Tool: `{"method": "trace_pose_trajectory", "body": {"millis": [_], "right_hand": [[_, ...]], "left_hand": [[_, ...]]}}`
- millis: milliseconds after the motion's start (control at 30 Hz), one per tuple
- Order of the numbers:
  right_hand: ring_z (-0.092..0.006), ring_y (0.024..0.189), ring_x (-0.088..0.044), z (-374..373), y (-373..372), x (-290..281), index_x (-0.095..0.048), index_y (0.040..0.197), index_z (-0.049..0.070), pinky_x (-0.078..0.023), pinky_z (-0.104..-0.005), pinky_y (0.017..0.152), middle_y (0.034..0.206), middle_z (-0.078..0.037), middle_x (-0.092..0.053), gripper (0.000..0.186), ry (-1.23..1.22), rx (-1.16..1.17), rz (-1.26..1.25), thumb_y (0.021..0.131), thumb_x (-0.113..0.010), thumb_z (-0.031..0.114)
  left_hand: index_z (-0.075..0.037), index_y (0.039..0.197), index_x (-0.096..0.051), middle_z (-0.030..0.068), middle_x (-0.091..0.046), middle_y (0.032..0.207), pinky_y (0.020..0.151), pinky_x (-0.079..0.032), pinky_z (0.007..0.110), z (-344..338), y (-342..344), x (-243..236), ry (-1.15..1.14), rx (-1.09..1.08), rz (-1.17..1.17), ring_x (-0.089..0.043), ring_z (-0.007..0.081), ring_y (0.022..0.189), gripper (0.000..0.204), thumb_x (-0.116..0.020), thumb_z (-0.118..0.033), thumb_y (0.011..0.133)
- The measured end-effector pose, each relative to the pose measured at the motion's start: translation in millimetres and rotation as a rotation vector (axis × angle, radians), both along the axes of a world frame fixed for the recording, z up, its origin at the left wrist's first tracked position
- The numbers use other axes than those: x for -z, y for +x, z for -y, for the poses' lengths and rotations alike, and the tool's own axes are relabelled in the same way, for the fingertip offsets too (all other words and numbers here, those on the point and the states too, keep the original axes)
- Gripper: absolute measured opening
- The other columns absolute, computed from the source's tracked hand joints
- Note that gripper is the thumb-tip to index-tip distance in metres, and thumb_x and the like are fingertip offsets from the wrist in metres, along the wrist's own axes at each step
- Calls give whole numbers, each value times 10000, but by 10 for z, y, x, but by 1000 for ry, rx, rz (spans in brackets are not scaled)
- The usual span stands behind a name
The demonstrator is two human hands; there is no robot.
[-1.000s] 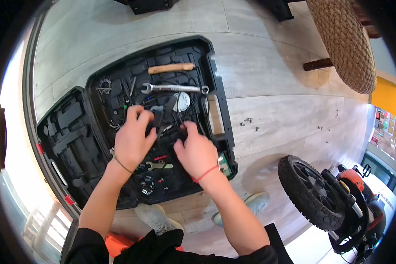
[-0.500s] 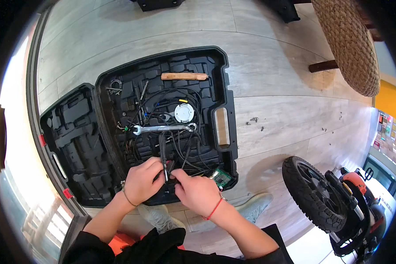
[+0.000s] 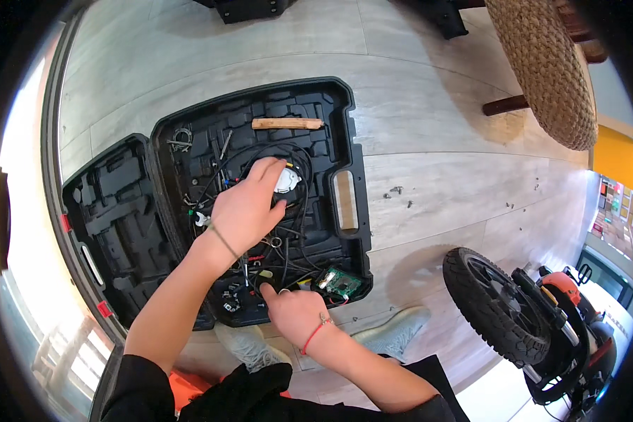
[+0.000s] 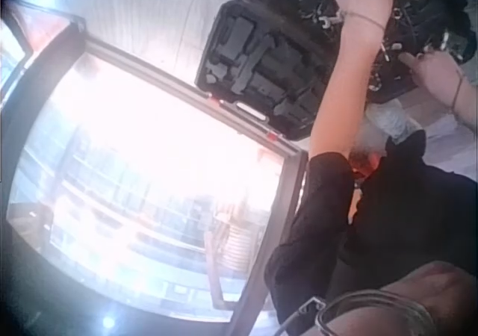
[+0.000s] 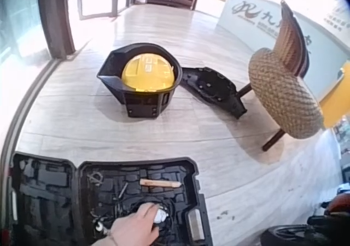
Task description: Replacing or repairing parts on a small motorcycle or scooter.
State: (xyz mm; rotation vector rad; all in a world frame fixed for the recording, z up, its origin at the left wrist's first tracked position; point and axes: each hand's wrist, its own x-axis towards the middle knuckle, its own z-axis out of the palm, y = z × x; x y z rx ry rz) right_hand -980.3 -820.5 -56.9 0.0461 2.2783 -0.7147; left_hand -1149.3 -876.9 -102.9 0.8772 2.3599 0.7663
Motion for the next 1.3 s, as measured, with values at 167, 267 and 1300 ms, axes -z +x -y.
{"method": "trace_pose_trajectory", "body": {"millis": [167,267,1300], "right_hand": [[-268,583,-654,-47,95,-21,-552,1069,97,-517,-383,502,643,-106,-640,256,-32,70,-60,820,-573,156],[-269,583,-652,-49,139,-19,-555,1068,96,-517,-385,504,643,-106,-637,264,-24,123,-62,811,-581,150],[-129,507,-511,-66,-100,-329,-590,1058,47,-420,-267,506,601,-46,-543,207,-388,737,30,862,-630,99]], "left_hand": [[-116,1187,-508,76,-490,1136,695,-536,410,-108,-30,45,-208,82,81,-642,304,823,477,-689,-151,747],[-106,1046,-536,89,-497,1062,672,-518,417,-46,28,60,-111,90,71,-623,329,796,345,-686,-126,736],[-61,1272,-461,137,-507,1169,750,-515,421,803,164,40,-111,-332,54,-594,363,945,533,-673,-222,811]]}}
